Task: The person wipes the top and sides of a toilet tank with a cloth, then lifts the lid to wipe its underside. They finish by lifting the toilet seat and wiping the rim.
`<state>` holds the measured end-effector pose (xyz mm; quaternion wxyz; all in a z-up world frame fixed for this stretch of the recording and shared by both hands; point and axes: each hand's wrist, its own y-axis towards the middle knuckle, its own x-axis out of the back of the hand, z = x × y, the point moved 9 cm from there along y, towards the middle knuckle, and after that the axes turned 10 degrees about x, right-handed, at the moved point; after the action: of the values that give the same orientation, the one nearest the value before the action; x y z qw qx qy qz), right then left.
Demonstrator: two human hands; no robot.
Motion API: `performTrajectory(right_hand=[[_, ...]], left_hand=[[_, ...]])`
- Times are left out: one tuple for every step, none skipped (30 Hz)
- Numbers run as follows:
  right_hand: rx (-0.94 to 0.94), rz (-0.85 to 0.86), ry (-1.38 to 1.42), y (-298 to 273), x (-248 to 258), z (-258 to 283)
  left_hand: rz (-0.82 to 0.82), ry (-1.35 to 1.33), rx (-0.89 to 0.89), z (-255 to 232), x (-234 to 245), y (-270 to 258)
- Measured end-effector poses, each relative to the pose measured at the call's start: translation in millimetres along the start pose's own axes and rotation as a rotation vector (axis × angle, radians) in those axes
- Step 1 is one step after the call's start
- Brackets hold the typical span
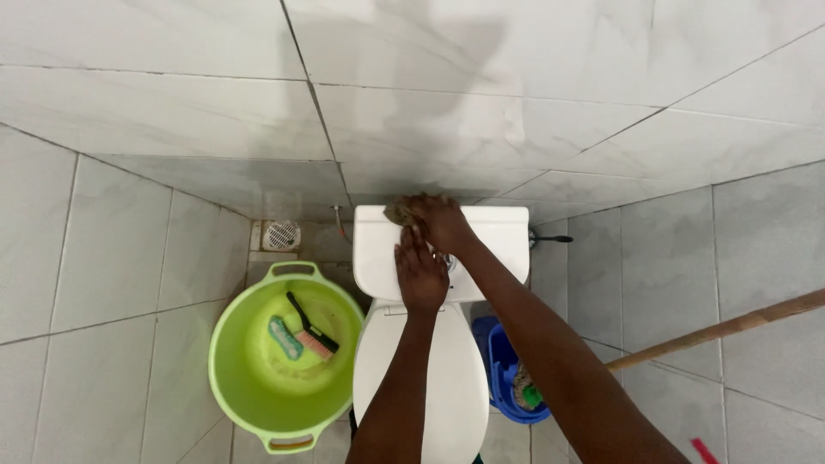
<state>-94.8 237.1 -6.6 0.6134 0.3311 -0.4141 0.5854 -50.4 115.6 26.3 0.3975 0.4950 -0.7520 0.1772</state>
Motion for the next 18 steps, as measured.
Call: performTrajectory(right_hand=[[0.009, -0.082, -0.093, -14.2, 13.4, -3.2], [0.019, -0.159, -0.182, -35.5, 25.8, -5.2], [-0.042, -0.221, -0.164, -57.3, 37.1, -15.4], [-0.099, -0.281, -0.145, -77.3, 49.6, -26.8], [-0.199, -0.235, -0.248, -95.0, 55.9, -40.3], [-0.289, -0.183, -0.354, -104.2, 60.6, -52.2], [-0.309, -0.171, -0.351, -102.2, 60.4, -57.1], [-0.330, -0.147, -0.352, -104.4, 60.6, -61.0], [-0.352, -0.124, -0.353, -105.5, 60.4, -63.4], [-0.322, -0.093, -0.339, -102.6, 55.4, -58.9], [-0.293, -0.062, -0.325, -96.7, 50.7, -53.5], [-0.263, -0.048, -0.302, -81.6, 42.9, -44.5], [-0.210, -0.036, -0.285, -66.4, 34.3, -30.6], [-0.155, -0.025, -0.262, -50.1, 22.2, -12.3], [-0.100, -0.015, -0.239, -36.5, 13.6, 4.9], [-0.065, 0.000, -0.229, -22.7, 7.6, 18.9], [-0.030, 0.015, -0.219, -10.3, 3.4, 32.1], [-0.002, 0.031, -0.210, -2.4, -0.6, 45.1]], left_hand=[[-0.003, 0.031, -0.035, -3.6, -0.1, 1.0], [-0.004, 0.023, -0.025, -4.2, 0.9, 0.4], [-0.004, 0.015, -0.016, -5.0, 2.4, -0.2], [-0.008, 0.007, -0.003, -5.8, 4.6, 0.5], [0.019, 0.010, -0.008, -7.0, 4.6, 0.9], [0.040, 0.012, -0.002, -8.0, 4.1, 1.1], [0.062, 0.013, 0.005, -6.7, 2.9, 2.8], [0.013, 0.036, -0.016, -9.2, 5.5, 1.8], [-0.035, 0.061, -0.037, -10.8, 6.8, 1.7], [-0.079, 0.090, -0.061, -10.5, 8.6, -2.0], [-0.073, 0.077, -0.043, -10.5, 6.1, -6.3], [-0.076, 0.074, -0.039, -9.0, 4.8, -3.4], [-0.078, 0.071, -0.035, -9.7, 4.7, -1.6], [-0.042, 0.019, 0.000, -5.5, 4.7, -0.5], [-0.007, -0.034, 0.035, -3.9, 5.2, -0.3], [0.024, -0.084, 0.065, 0.5, 7.0, 2.8], [0.029, -0.179, 0.118, 7.3, 11.1, 7.2], [0.039, -0.276, 0.168, 13.2, 14.1, 9.6]])
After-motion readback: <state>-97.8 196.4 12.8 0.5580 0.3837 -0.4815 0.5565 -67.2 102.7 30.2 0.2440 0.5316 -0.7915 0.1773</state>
